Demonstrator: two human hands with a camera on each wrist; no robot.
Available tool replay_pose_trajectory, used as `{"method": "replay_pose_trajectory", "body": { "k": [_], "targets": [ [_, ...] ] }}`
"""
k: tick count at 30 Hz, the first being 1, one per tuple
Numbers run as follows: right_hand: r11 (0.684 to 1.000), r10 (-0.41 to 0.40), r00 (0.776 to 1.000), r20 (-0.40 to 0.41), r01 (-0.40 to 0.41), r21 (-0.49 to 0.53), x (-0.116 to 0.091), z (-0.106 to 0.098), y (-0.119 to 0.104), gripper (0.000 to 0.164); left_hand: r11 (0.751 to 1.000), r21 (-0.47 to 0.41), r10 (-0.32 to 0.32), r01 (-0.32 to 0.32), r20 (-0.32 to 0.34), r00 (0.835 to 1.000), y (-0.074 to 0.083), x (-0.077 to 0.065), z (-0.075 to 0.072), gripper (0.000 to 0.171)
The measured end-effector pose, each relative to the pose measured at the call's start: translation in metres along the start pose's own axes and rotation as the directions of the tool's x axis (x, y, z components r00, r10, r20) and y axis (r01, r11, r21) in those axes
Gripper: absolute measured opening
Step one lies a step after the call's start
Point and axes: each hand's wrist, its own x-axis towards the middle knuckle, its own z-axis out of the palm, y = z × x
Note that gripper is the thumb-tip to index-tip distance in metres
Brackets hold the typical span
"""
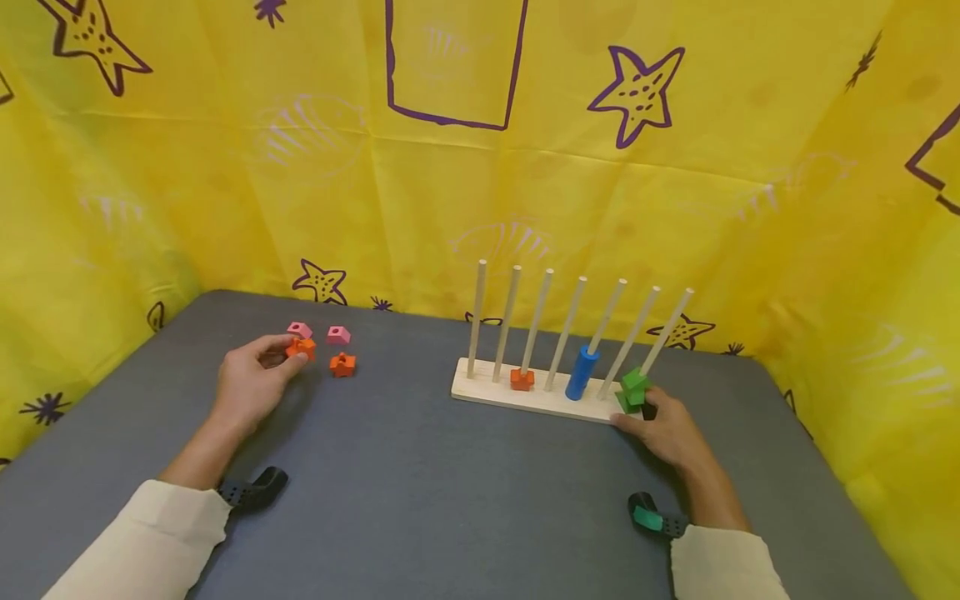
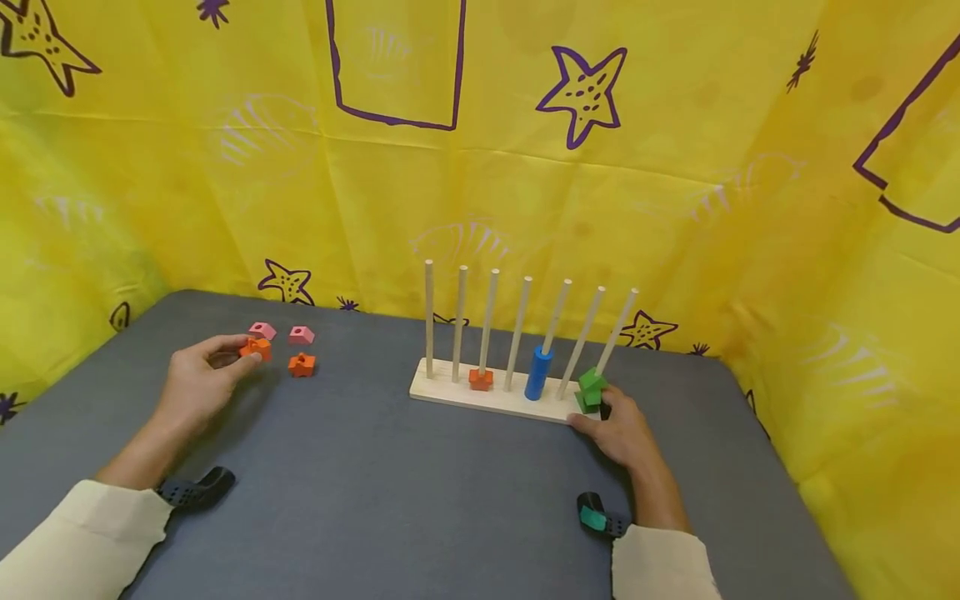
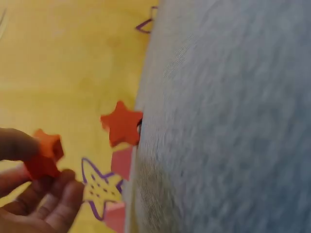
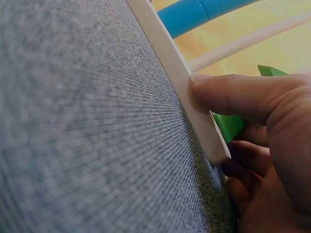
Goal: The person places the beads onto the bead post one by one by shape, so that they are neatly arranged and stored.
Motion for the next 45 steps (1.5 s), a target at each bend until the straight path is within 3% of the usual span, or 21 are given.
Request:
{"method": "replay_pose_trajectory", "body": {
  "k": [5,8,14,26,30,35,45],
  "targets": [
    [1.0,-0.014,1.0,-0.008,0.014,0.005,0.001,0.003,-0.002,0.049,0.996,-0.065,0.07,-0.068,0.028,0.997,0.024,-0.003,-0.002,0.041],
    [1.0,-0.019,1.0,-0.01,0.019,0.004,0.002,0.003,-0.003,0.048,0.986,-0.139,0.094,-0.087,0.047,0.994,0.038,-0.006,-0.003,0.039],
    [1.0,-0.019,1.0,-0.019,0.019,0.006,0.003,0.002,-0.002,0.046,0.972,-0.207,0.138,-0.112,0.117,0.984,0.071,-0.007,-0.002,0.043],
    [1.0,-0.006,1.0,-0.005,0.006,0.018,0.0,0.001,0.002,0.049,0.953,-0.235,0.245,-0.191,0.228,0.942,0.14,0.003,0.007,0.043],
    [1.0,-0.004,1.0,-0.003,0.004,0.02,0.0,0.001,0.002,0.052,0.948,-0.26,0.251,-0.183,0.259,0.933,0.161,0.009,0.01,0.042],
    [1.0,0.003,1.0,-0.001,-0.003,0.009,0.0,-0.001,0.001,0.053,0.934,-0.305,0.275,-0.186,0.281,0.919,0.183,0.016,0.019,0.039],
    [1.0,-0.012,1.0,0.002,0.012,0.001,0.0,-0.002,0.0,0.053,0.872,-0.416,0.392,-0.259,0.274,0.878,0.225,0.024,0.05,0.032]
  ]
}}
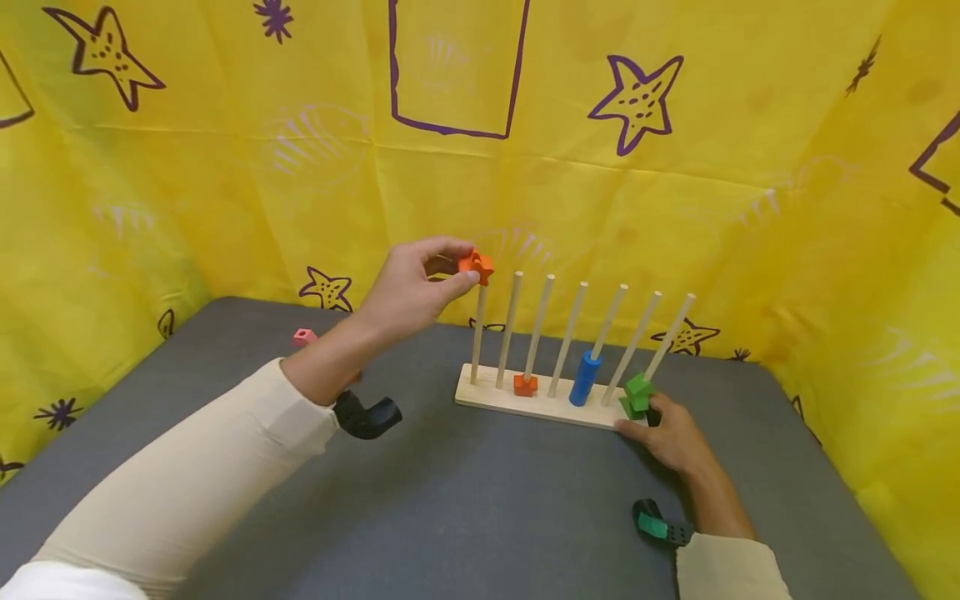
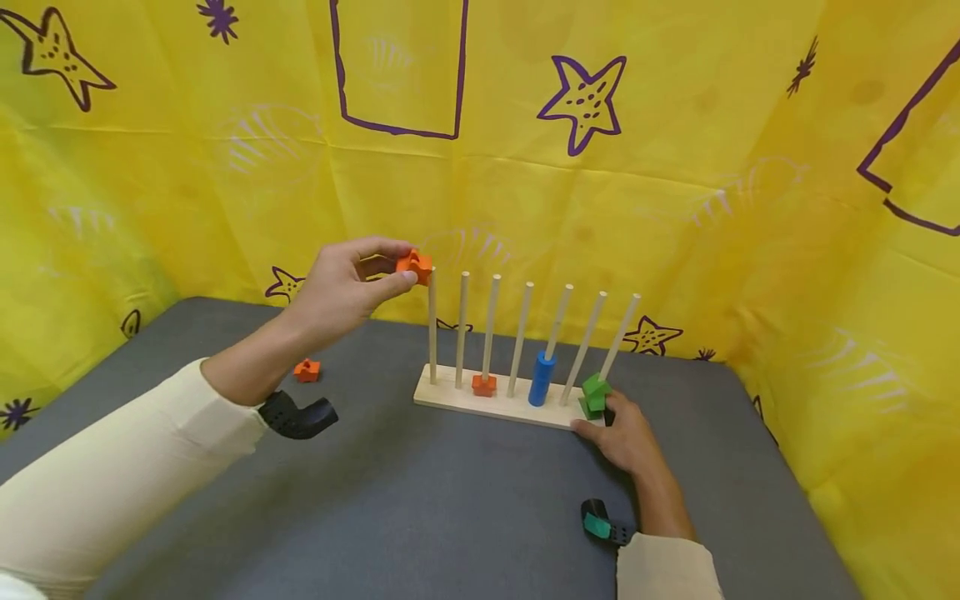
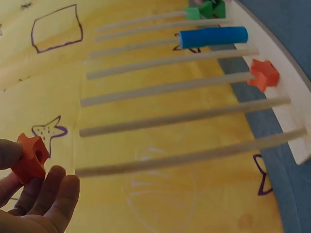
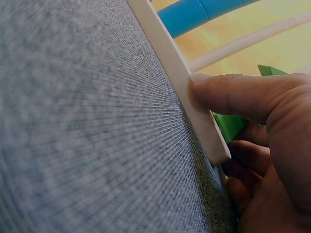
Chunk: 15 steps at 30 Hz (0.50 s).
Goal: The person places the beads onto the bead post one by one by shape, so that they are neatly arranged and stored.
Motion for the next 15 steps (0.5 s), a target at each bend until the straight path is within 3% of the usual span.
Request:
{"method": "replay_pose_trajectory", "body": {
  "k": [9,15],
  "targets": [
    [1.0,-0.007,1.0,-0.011,0.007,-0.006,-0.002,0.003,0.002,0.05,0.993,-0.102,0.062,-0.061,0.01,0.998,0.01,0.027,0.037,0.032],
    [1.0,0.003,1.0,-0.004,-0.003,-0.001,0.0,0.003,0.001,0.052,0.993,-0.066,0.097,-0.097,0.006,0.995,0.008,0.039,0.055,0.031]
  ]
}}
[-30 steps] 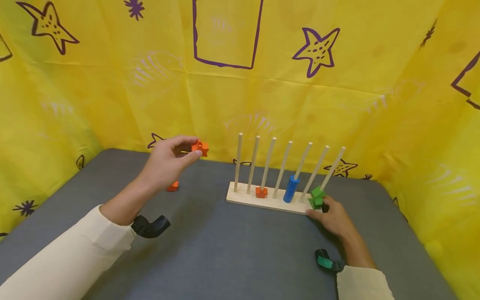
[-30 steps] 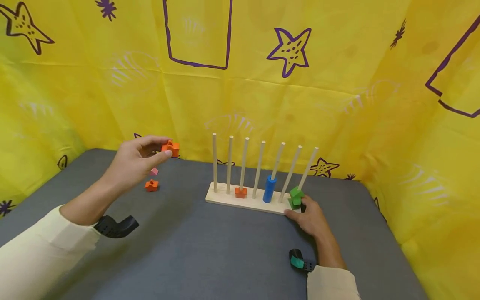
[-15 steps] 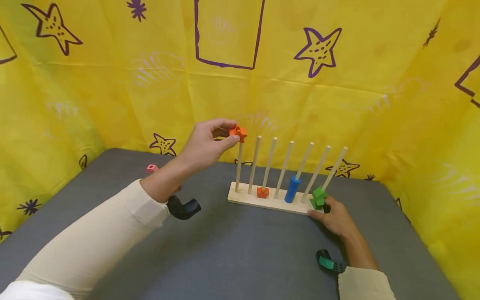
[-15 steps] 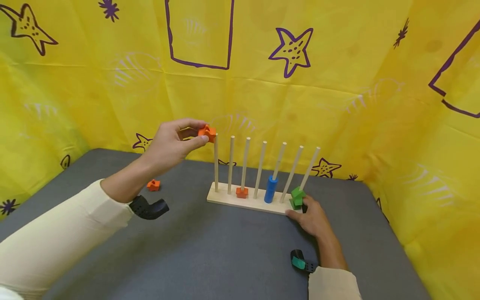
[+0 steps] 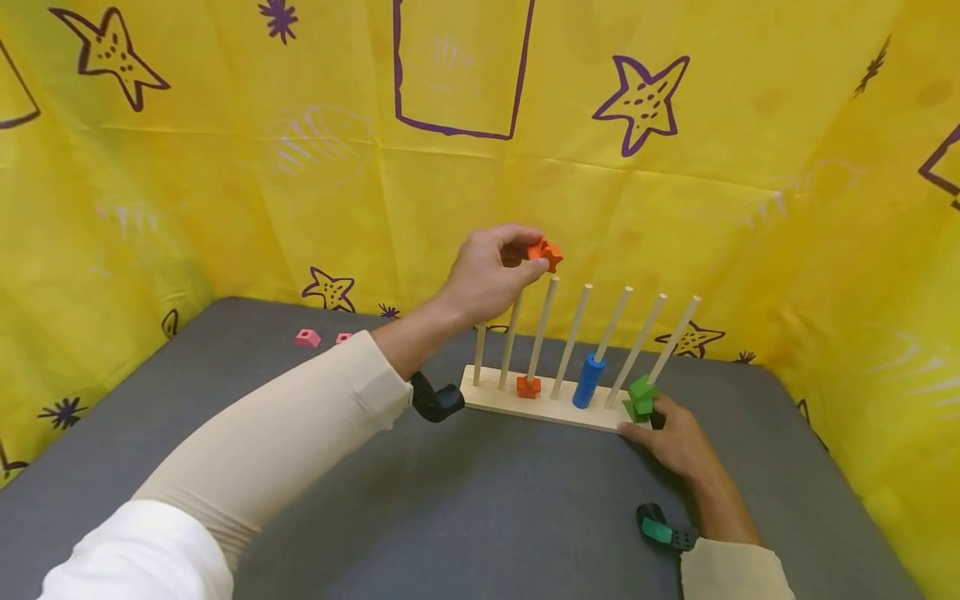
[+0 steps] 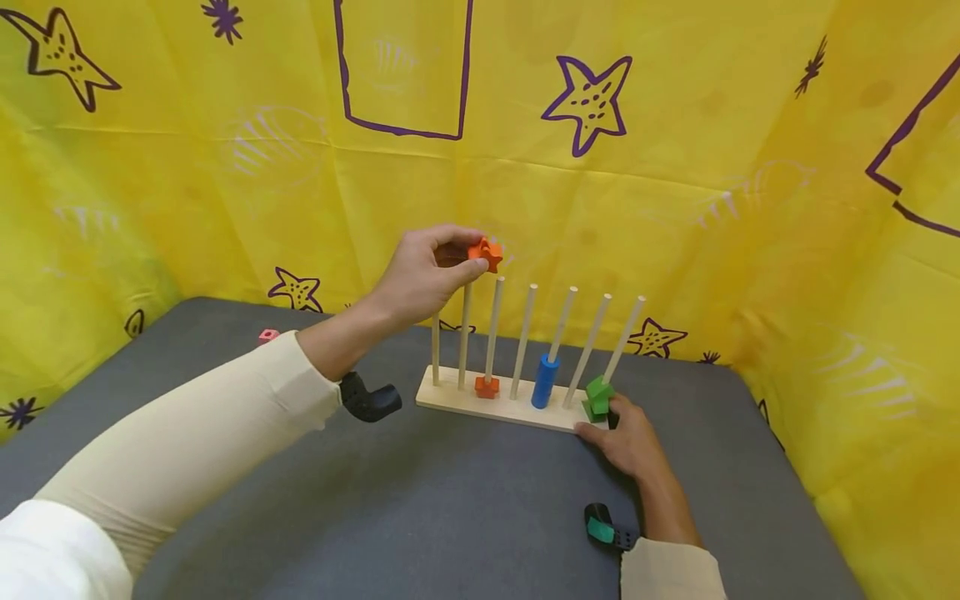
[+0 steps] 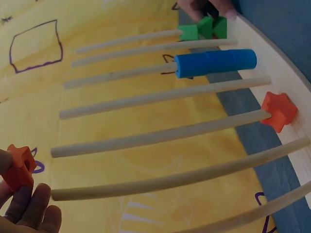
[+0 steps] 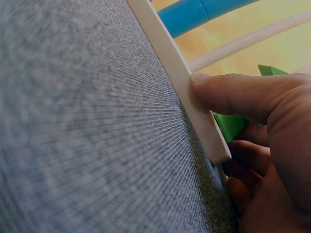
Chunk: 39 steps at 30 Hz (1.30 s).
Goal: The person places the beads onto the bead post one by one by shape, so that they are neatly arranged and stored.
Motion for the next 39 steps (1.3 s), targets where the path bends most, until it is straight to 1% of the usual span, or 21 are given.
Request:
{"method": "replay_pose_trajectory", "body": {
  "k": [3,6,10,15,20,25,29,32,34,39],
  "targets": [
    [1.0,-0.008,1.0,0.0,0.008,0.0,0.0,-0.001,-0.001,0.053,1.0,0.01,0.004,-0.004,-0.004,1.0,-0.002,0.004,0.007,0.029],
    [1.0,-0.006,1.0,0.0,0.006,0.002,-0.001,-0.002,-0.001,0.053,1.0,0.005,-0.013,0.013,0.001,1.0,-0.004,0.005,0.013,0.029],
    [1.0,0.001,1.0,0.004,-0.001,0.007,-0.002,-0.001,-0.001,0.052,0.999,0.01,-0.036,0.036,0.009,0.999,-0.007,0.004,0.02,0.029],
    [1.0,-0.001,1.0,0.003,0.001,0.015,-0.001,-0.001,0.0,0.053,0.998,0.01,-0.054,0.054,-0.025,0.998,-0.013,0.001,0.026,0.027],
    [1.0,-0.004,1.0,0.0,0.004,0.019,-0.002,-0.001,-0.001,0.053,0.998,0.018,-0.064,0.065,-0.056,0.996,-0.019,-0.001,0.03,0.029],
    [1.0,-0.004,1.0,0.002,0.003,0.021,-0.001,-0.001,-0.001,0.054,0.995,-0.018,-0.1,0.099,-0.059,0.993,-0.028,-0.008,0.031,0.033],
    [0.999,-0.012,1.0,-0.002,0.012,0.029,-0.001,0.0,-0.001,0.054,0.991,-0.079,-0.117,0.112,-0.064,0.991,-0.037,-0.014,0.033,0.043],
    [0.999,-0.013,1.0,-0.008,0.014,0.031,-0.001,0.001,0.0,0.052,0.983,-0.13,-0.14,0.131,-0.064,0.988,-0.044,-0.019,0.035,0.048],
    [0.999,-0.016,1.0,-0.009,0.016,0.032,-0.001,0.002,0.0,0.051,0.977,-0.155,-0.162,0.15,-0.065,0.985,-0.048,-0.022,0.036,0.048],
    [0.999,-0.023,1.0,-0.006,0.023,0.034,0.0,0.0,0.001,0.055,0.968,-0.159,-0.209,0.196,-0.067,0.976,-0.058,-0.029,0.042,0.042]
  ]
}}
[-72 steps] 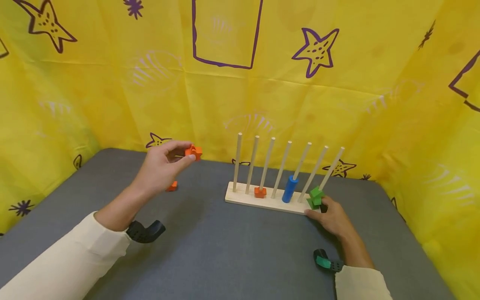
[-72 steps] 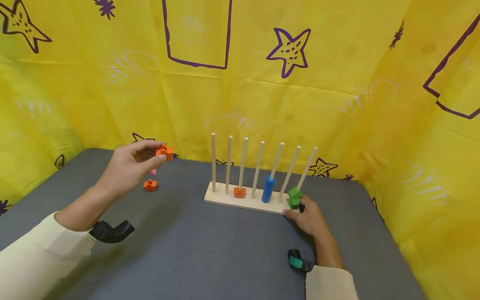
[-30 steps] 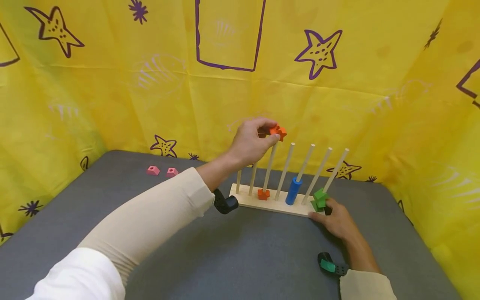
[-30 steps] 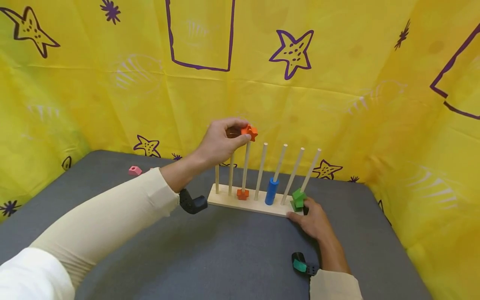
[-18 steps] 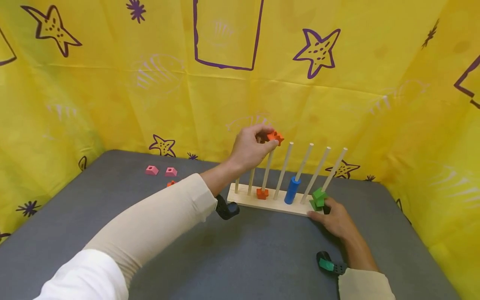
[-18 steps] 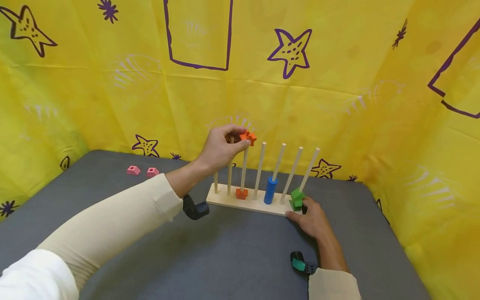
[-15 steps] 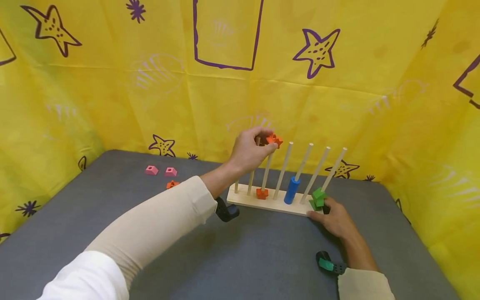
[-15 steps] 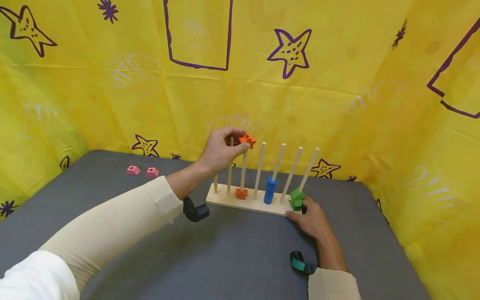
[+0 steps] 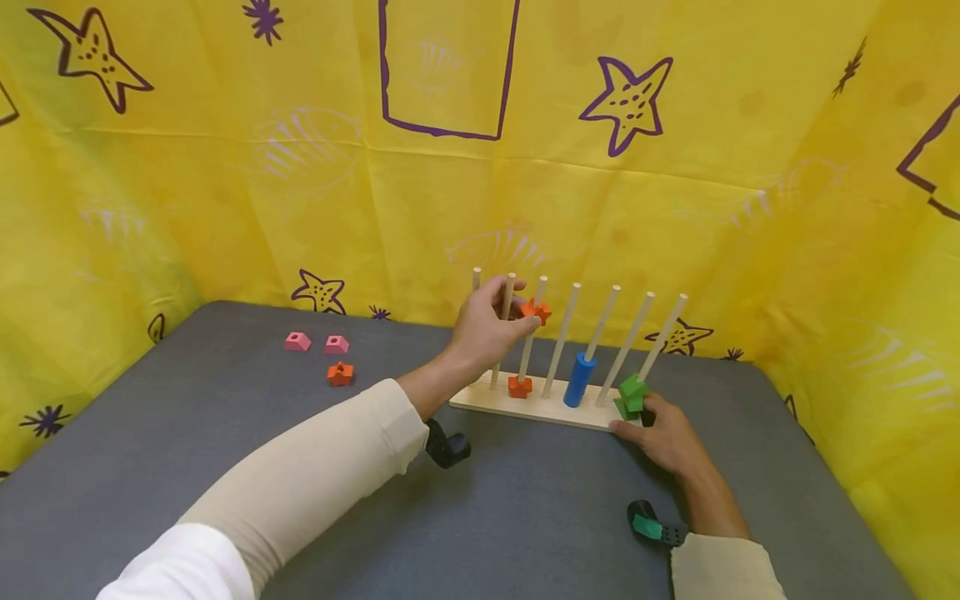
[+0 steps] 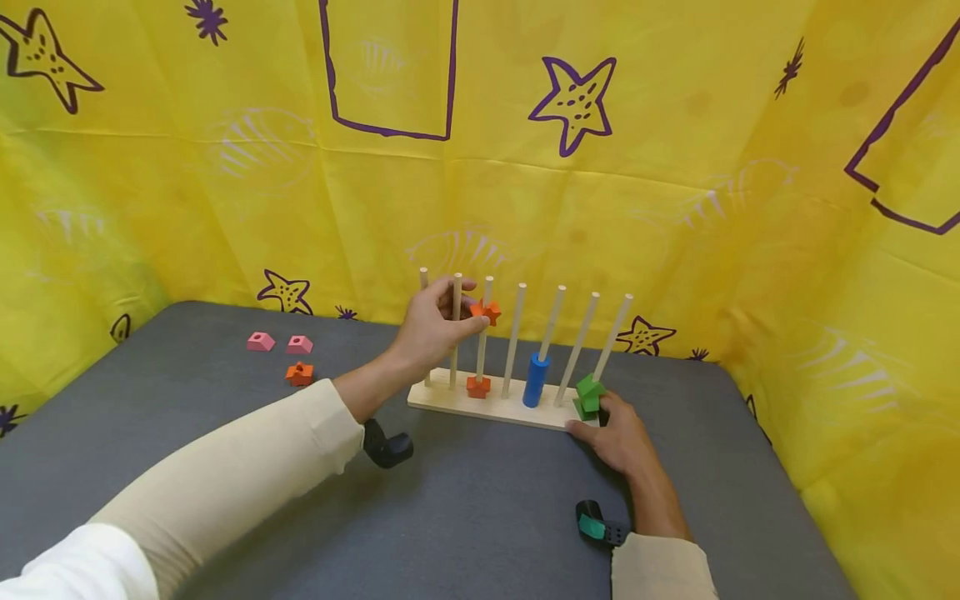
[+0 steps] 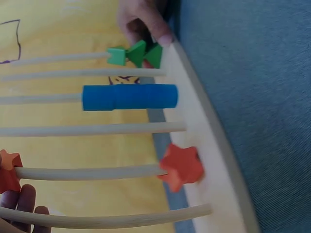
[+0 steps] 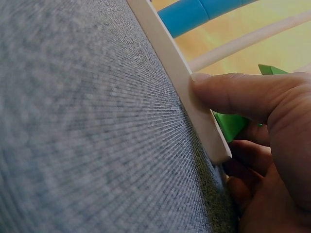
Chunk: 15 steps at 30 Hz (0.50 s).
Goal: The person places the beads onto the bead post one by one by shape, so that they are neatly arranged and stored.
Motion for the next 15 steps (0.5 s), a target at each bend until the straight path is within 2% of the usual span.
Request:
{"method": "replay_pose_trajectory", "body": {
  "k": [15],
  "targets": [
    [1.0,0.019,1.0,0.004,-0.019,-0.013,0.001,0.001,0.002,0.055,0.991,0.085,-0.1,0.104,-0.046,0.994,-0.035,-0.016,0.008,0.036]
  ]
}}
